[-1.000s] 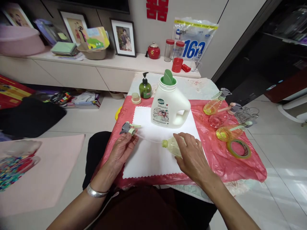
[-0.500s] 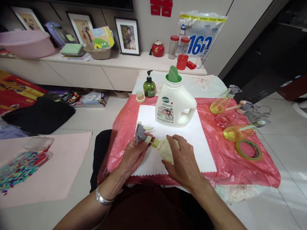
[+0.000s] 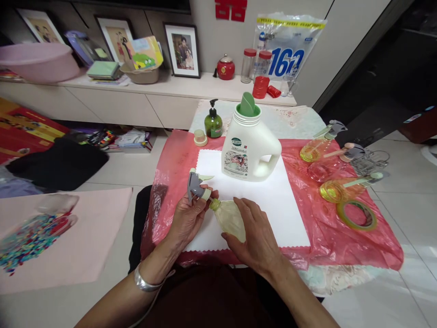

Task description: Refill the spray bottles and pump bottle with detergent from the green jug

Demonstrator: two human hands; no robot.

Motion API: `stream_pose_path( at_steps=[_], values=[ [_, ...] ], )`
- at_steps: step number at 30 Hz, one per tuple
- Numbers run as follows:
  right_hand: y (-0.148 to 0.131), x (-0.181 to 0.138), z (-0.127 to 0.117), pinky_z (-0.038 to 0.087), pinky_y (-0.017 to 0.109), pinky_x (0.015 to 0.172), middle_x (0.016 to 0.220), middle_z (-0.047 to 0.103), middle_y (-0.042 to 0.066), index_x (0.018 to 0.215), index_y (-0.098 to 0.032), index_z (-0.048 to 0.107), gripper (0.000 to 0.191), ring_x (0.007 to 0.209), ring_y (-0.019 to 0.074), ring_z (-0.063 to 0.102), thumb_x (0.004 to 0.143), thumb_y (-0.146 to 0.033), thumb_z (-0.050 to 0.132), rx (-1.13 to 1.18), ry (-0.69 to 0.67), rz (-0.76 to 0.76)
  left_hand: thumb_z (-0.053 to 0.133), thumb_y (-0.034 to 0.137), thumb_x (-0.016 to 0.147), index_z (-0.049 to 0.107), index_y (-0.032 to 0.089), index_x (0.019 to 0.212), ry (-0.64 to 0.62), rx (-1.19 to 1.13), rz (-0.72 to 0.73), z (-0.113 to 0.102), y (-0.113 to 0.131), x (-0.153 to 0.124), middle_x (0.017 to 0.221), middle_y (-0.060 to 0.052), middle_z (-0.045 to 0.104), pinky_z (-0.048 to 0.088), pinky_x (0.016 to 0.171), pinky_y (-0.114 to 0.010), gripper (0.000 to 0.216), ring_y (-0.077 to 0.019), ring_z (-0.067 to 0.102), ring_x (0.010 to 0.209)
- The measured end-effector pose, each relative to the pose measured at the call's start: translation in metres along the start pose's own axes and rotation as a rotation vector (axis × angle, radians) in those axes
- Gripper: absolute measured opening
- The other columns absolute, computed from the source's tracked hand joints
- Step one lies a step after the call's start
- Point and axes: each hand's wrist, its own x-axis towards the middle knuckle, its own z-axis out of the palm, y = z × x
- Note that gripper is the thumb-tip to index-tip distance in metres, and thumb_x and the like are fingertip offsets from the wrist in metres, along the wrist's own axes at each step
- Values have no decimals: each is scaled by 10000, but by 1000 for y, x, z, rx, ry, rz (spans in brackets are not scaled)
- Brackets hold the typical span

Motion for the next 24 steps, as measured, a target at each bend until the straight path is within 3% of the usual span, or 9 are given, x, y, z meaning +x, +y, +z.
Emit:
stream_pose_path(
  at_steps=[5, 15, 21, 24],
  values=[
    [-1, 4, 7, 534, 517, 996, 1362, 525, 160, 1494, -249, 321, 754, 1257, 311, 544, 842, -335, 690, 47, 82, 9, 952, 328, 606, 741, 201, 955, -49, 64, 66, 1, 0, -1, 933, -9, 750, 512, 959, -354, 427, -189, 719, 934],
    [3, 0, 16, 533, 539, 998, 1368, 531, 166, 1514, -256, 321, 779, 1250, 324, 551, 838, -317, 703, 114, 177, -80, 953, 347, 604, 727, 176, 986, -115, 52, -53, 0, 5, -8, 952, -45, 754, 476, 1061, -454, 476, -237, 722, 994],
    [3, 2, 14, 545, 496, 980, 1336, 567, 154, 1478, -256, 389, 731, 1211, 298, 588, 830, -323, 719, 183, 159, -80, 950, 347, 607, 727, 172, 1001, -141, 86, -114, 0, 9, -13, 964, -69, 770, 462, 1081, -466, 485, -263, 715, 1032],
    [4, 4, 12, 544, 470, 970, 1319, 596, 142, 1428, -247, 459, 714, 1169, 282, 613, 788, -337, 764, 317, 96, -11, 941, 358, 624, 733, 185, 973, -157, 103, -119, 0, 10, -16, 981, -68, 768, 447, 1096, -464, 442, -270, 702, 1078]
  ],
)
